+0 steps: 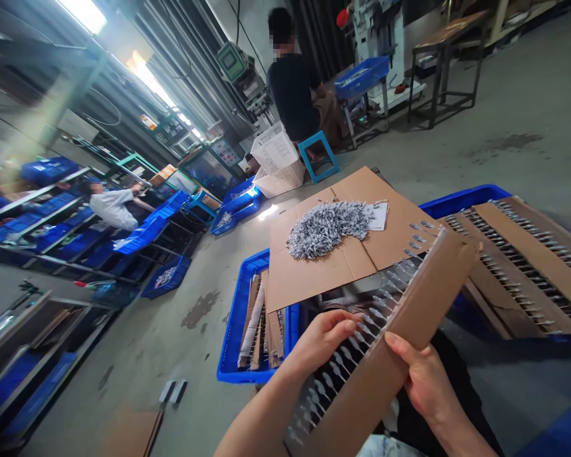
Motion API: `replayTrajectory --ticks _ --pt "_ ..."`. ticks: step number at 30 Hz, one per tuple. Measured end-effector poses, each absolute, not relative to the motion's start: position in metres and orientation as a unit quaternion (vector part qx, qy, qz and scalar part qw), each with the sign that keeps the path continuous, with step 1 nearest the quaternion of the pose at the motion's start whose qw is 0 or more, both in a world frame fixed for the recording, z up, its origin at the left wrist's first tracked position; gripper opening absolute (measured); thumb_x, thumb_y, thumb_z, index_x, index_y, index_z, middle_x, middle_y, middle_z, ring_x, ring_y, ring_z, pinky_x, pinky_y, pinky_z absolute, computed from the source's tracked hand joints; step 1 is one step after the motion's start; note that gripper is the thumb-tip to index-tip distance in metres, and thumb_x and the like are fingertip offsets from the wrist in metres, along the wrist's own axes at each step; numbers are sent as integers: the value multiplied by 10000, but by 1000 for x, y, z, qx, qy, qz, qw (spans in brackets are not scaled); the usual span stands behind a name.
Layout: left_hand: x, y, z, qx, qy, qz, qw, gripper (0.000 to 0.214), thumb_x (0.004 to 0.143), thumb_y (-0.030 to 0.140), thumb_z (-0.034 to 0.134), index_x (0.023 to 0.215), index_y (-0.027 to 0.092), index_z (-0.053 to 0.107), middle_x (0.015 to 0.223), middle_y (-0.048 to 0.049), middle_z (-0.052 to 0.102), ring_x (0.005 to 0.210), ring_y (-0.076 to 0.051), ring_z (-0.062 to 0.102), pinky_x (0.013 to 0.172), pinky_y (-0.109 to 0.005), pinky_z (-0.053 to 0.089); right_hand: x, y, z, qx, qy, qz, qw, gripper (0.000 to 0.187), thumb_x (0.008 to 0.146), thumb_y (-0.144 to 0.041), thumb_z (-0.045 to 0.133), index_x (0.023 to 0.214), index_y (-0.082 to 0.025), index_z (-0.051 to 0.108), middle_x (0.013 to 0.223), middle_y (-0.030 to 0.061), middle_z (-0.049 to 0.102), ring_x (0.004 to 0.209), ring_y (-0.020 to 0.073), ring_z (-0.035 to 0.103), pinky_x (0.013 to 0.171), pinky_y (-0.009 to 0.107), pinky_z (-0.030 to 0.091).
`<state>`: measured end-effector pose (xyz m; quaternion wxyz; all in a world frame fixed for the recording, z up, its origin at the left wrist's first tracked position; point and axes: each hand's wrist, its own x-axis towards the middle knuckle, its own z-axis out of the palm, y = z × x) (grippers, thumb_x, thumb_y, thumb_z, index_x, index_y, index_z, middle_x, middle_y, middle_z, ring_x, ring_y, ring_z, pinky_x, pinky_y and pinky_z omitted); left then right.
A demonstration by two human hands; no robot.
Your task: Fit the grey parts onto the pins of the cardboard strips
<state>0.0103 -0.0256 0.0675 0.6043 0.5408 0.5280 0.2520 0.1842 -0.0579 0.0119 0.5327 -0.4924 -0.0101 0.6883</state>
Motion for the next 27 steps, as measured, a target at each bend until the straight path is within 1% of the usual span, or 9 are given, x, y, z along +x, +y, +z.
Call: replayTrajectory --ticks 3,5,10,12,16,19,21,24,27 --pt "6 -26 77 527 540 249 608 374 819 484 595 888 125 677 798 -44 661 730 -157 579 741 -270 443 192 -53 8 -490 -25 678 547 300 531 -236 840 822 -268 774 751 -34 785 643 184 686 552 214 566" --pt "6 -27 79 524 548 232 609 354 783 469 634 854 125 678 740 -22 636 680 -139 547 698 -255 426 196 -54 4 -492 -34 681 541 271 568 -260 828 832 -280 774 814 -29 793 714 193 693 588 211 567" --pt "10 -29 70 542 551 215 597 302 780 433 646 828 136 669 703 9 610 621 -104 469 624 -225 364 198 -60 -4 -514 -50 678 522 203 598 -285 819 795 -293 769 782 -20 795 719 221 700 595 263 568" --pt "9 -28 65 545 546 226 595 276 786 417 648 801 141 655 714 9 615 632 -103 478 635 -221 370 199 -59 -4 -525 -60 670 521 175 599 -300 808 767 -295 760 772 -15 794 723 236 706 588 282 572" --pt "1 -24 64 513 544 288 598 290 795 434 643 806 144 635 762 -20 641 718 -135 554 731 -245 423 206 -52 2 -538 -65 650 532 173 600 -293 781 768 -295 736 789 2 790 788 262 716 567 289 582" --pt "-6 -21 70 477 560 345 583 329 784 466 649 825 140 632 784 -40 660 739 -150 574 759 -265 441 214 -44 6 -542 -32 625 560 181 590 -259 787 750 -303 715 728 -21 773 730 229 715 512 248 578" --pt "-7 -21 74 463 565 358 581 339 770 475 660 811 140 630 792 -40 667 731 -146 572 754 -264 443 219 -38 10 -541 3 612 577 230 552 -215 807 748 -288 710 687 -35 756 651 202 700 477 224 575" --pt "-6 -23 76 478 568 322 587 328 764 463 668 810 139 649 804 -31 670 722 -138 565 735 -253 435 224 -33 15 -529 31 608 591 303 513 -176 823 781 -259 705 687 -52 745 584 162 677 474 194 578" --pt "-7 -24 73 520 567 278 575 288 787 416 657 861 140 684 813 -27 666 742 -141 562 726 -247 426 232 -32 12 -541 21 594 596 316 525 -182 815 805 -259 690 674 -59 725 564 152 665 459 192 571"
